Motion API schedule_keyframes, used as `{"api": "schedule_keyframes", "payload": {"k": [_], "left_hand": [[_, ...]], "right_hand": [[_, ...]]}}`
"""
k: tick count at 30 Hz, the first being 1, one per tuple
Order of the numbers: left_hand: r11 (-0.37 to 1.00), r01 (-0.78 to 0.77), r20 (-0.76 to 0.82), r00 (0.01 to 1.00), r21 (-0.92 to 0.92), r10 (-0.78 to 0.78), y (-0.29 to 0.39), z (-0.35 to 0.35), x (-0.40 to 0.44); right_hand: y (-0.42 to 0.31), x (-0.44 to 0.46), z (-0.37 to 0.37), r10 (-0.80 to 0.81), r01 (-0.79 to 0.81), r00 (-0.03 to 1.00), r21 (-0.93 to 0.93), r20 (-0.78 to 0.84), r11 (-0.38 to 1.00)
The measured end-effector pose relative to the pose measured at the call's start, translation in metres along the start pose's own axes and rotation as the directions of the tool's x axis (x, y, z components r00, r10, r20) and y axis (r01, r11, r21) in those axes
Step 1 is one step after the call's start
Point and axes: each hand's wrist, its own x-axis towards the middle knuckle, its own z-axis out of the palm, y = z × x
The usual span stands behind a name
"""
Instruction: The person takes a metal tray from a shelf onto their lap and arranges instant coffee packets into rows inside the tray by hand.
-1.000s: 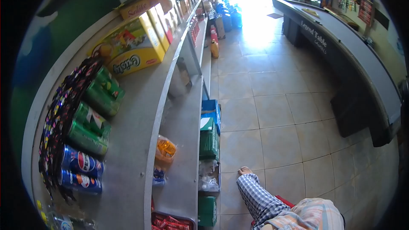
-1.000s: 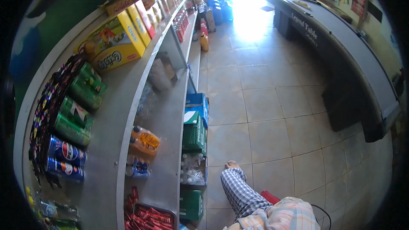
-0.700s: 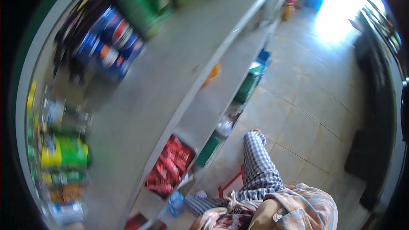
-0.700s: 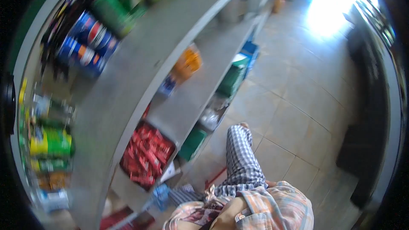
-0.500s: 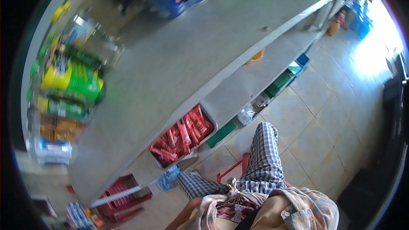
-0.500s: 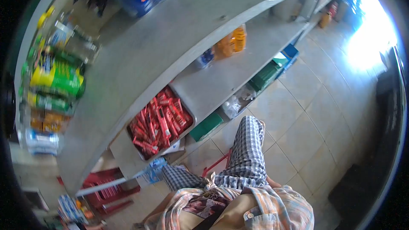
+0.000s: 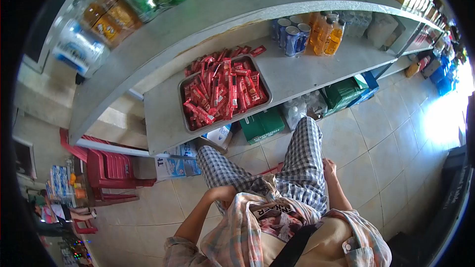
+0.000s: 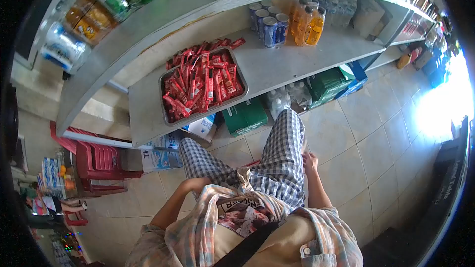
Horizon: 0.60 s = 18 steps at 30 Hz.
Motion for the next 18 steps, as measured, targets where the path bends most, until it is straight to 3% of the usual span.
{"api": "schedule_keyframes", "payload": {"k": [1, 3, 5, 6, 8, 10, 11, 12, 14, 17, 18], "left_hand": [[0.996, 0.063, -0.017, 0.998, -0.065, -0.064, 0.009, -0.005, -0.001], [0.962, -0.011, -0.188, 0.981, -0.271, -0.042, 0.042, -0.005, -0.028], [0.794, -0.394, -0.462, 0.872, -0.464, 0.163, 0.050, -0.013, -0.045], [0.651, -0.575, -0.598, 0.770, -0.496, 0.224, 0.051, -0.019, -0.051], [0.683, -0.702, -0.930, 0.356, -0.201, 0.091, 0.035, -0.044, -0.050], [0.581, -0.800, -0.982, 0.050, -0.149, -0.184, 0.045, -0.072, -0.073], [0.557, -0.821, -0.953, -0.057, -0.126, -0.299, 0.036, -0.090, -0.077], [0.618, -0.778, -0.923, -0.149, -0.112, -0.355, 0.041, -0.102, -0.089], [0.701, -0.712, -0.911, -0.266, -0.034, -0.315, 0.020, -0.136, -0.091], [0.691, -0.719, -0.908, -0.244, -0.066, -0.341, 0.004, -0.181, -0.077], [0.660, -0.744, -0.927, -0.164, -0.109, -0.338, 0.001, -0.191, -0.072]], "right_hand": [[-0.024, -0.009, 0.006, -0.033, 0.033, 0.999, 0.040, 0.012, 0.999], [-0.056, -0.014, 0.024, -0.114, 0.111, 0.992, 0.044, 0.056, 0.993], [-0.086, -0.016, 0.046, -0.205, 0.208, 0.972, -0.017, 0.117, 0.978], [-0.107, -0.025, 0.063, -0.246, 0.255, 0.958, -0.043, 0.145, 0.966], [-0.149, -0.043, 0.106, -0.344, 0.382, 0.893, -0.087, 0.290, 0.920], [-0.184, -0.059, 0.150, -0.452, 0.533, 0.780, -0.080, 0.432, 0.843], [-0.198, -0.064, 0.172, -0.478, 0.576, 0.737, -0.074, 0.478, 0.814], [-0.212, -0.078, 0.194, -0.489, 0.597, 0.713, -0.070, 0.503, 0.799], [-0.225, -0.071, 0.236, -0.603, 0.761, 0.627, -0.223, 0.493, 0.609], [-0.228, -0.048, 0.288, -0.610, 0.780, 0.623, -0.324, 0.490, 0.536], [-0.224, -0.038, 0.303, -0.585, 0.760, 0.648, -0.379, 0.488, 0.527]]}}
